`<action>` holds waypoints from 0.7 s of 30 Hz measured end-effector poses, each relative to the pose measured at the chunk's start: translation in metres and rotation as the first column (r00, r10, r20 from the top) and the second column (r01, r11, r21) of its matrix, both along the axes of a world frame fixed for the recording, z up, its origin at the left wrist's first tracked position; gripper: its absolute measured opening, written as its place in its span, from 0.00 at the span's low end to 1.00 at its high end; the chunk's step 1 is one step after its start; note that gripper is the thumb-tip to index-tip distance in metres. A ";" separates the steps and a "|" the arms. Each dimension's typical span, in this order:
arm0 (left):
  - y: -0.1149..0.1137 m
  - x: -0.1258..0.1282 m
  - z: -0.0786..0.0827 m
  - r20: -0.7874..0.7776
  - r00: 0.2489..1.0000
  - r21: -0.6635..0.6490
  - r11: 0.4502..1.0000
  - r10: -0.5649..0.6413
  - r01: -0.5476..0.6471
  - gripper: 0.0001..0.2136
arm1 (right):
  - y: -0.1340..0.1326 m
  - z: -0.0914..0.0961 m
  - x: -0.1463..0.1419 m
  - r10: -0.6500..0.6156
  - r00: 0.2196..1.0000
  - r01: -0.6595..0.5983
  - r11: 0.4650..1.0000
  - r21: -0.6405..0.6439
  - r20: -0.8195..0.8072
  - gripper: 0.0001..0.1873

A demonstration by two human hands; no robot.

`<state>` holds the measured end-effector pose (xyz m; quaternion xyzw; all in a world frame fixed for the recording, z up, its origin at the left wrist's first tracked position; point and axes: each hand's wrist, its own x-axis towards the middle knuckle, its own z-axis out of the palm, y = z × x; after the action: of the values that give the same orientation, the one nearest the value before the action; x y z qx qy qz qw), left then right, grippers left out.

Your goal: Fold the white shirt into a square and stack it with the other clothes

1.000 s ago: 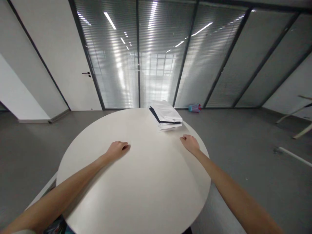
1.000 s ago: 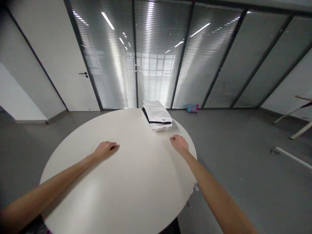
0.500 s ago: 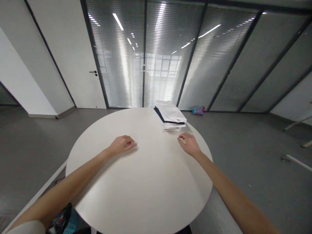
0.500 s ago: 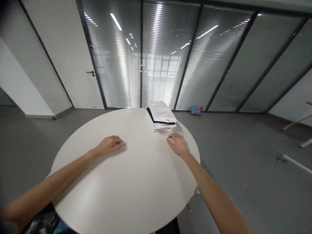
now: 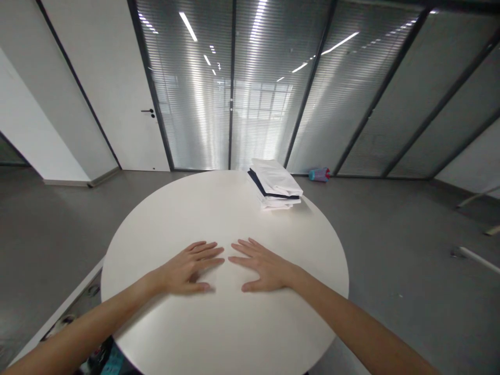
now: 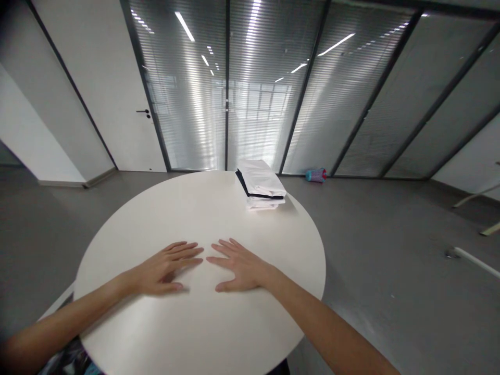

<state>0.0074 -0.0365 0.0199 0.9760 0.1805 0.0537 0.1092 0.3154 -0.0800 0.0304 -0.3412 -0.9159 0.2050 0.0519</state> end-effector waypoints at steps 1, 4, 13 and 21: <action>0.000 -0.001 -0.002 -0.008 1.000 -0.021 1.000 0.007 -0.007 0.36 | 0.000 -0.001 0.001 -0.002 1.000 0.002 1.000 -0.003 0.016 0.45; 0.001 0.001 -0.002 -0.009 1.000 -0.074 0.997 0.030 -0.031 0.38 | 0.000 -0.001 0.001 -0.008 0.999 0.008 1.000 -0.001 0.033 0.45; 0.000 0.002 -0.003 -0.001 0.999 -0.112 0.992 0.053 -0.053 0.38 | -0.001 0.000 0.000 -0.018 0.999 0.018 1.000 -0.006 0.032 0.45; 0.001 0.001 -0.002 0.026 0.998 -0.103 0.993 0.060 -0.057 0.37 | 0.000 -0.003 0.001 -0.020 1.000 0.020 1.000 0.007 -0.012 0.44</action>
<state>0.0087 -0.0360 0.0174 0.9625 0.2099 0.0618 0.1601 0.3165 -0.0801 0.0275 -0.3490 -0.9128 0.2033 0.0608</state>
